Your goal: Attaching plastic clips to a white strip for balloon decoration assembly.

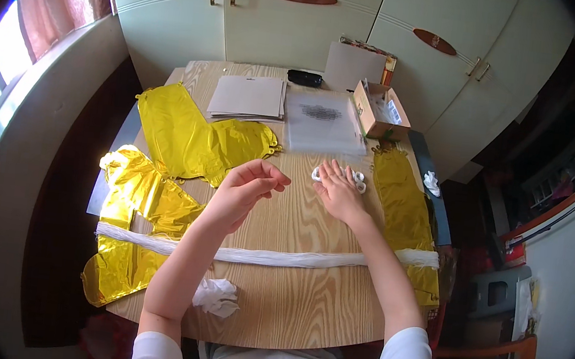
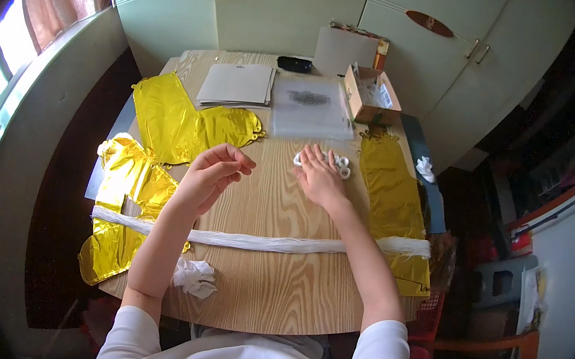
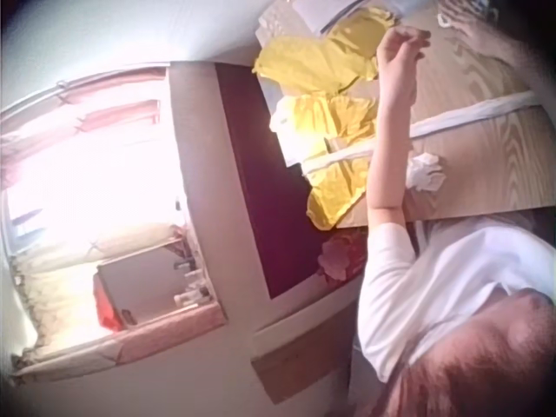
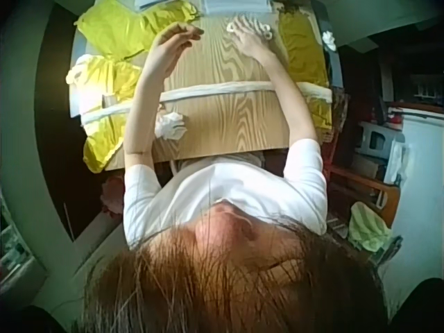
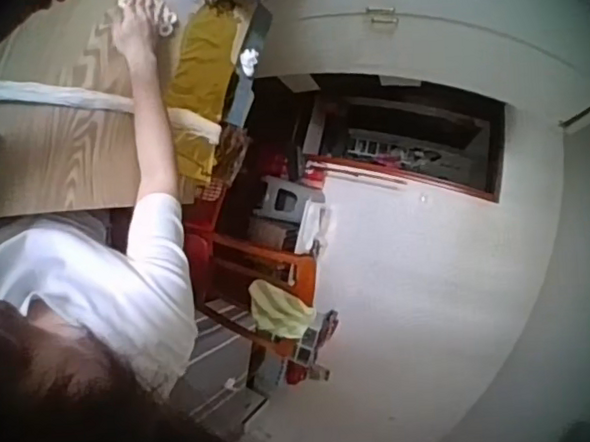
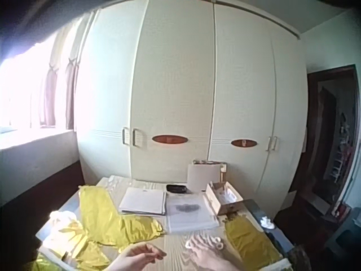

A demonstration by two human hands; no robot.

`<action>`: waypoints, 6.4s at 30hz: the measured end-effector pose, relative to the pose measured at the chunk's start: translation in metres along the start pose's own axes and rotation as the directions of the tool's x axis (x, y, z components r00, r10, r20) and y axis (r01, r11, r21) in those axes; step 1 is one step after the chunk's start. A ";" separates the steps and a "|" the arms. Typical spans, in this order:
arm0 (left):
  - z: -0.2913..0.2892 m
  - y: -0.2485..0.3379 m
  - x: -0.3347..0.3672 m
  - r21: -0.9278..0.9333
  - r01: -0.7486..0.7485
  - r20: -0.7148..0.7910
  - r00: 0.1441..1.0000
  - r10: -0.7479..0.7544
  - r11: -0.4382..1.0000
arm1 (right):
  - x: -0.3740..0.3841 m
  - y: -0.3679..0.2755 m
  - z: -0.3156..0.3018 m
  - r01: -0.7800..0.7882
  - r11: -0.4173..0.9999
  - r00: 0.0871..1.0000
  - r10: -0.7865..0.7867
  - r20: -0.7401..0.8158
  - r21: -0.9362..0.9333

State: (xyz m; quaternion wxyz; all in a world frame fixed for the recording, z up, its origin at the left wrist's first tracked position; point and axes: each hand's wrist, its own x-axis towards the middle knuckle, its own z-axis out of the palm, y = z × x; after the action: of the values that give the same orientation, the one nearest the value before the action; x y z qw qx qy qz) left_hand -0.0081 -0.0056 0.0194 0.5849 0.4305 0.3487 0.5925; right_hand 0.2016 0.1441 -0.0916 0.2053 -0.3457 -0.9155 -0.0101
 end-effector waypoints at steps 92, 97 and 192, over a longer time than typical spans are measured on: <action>0.012 -0.027 -0.004 0.745 -0.287 0.365 0.931 -0.008 0.603 | -0.040 -0.070 -0.073 -0.293 0.101 0.915 -0.259 0.310 0.951; 0.022 -0.027 -0.006 0.772 -0.436 0.381 0.900 0.214 0.463 | -0.039 -0.089 -0.085 -0.382 -0.238 0.903 -0.301 0.306 0.893; 0.033 0.005 -0.027 0.182 -0.022 0.376 0.925 -0.049 0.983 | -0.039 -0.098 -0.126 0.064 0.608 0.984 0.094 -0.151 0.792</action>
State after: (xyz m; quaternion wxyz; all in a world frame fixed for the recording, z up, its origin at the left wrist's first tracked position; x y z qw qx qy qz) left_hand 0.0191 -0.0355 0.0342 0.6032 0.5862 0.2852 0.4595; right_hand 0.2125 0.0251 0.0210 0.4180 -0.2245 -0.7999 0.3675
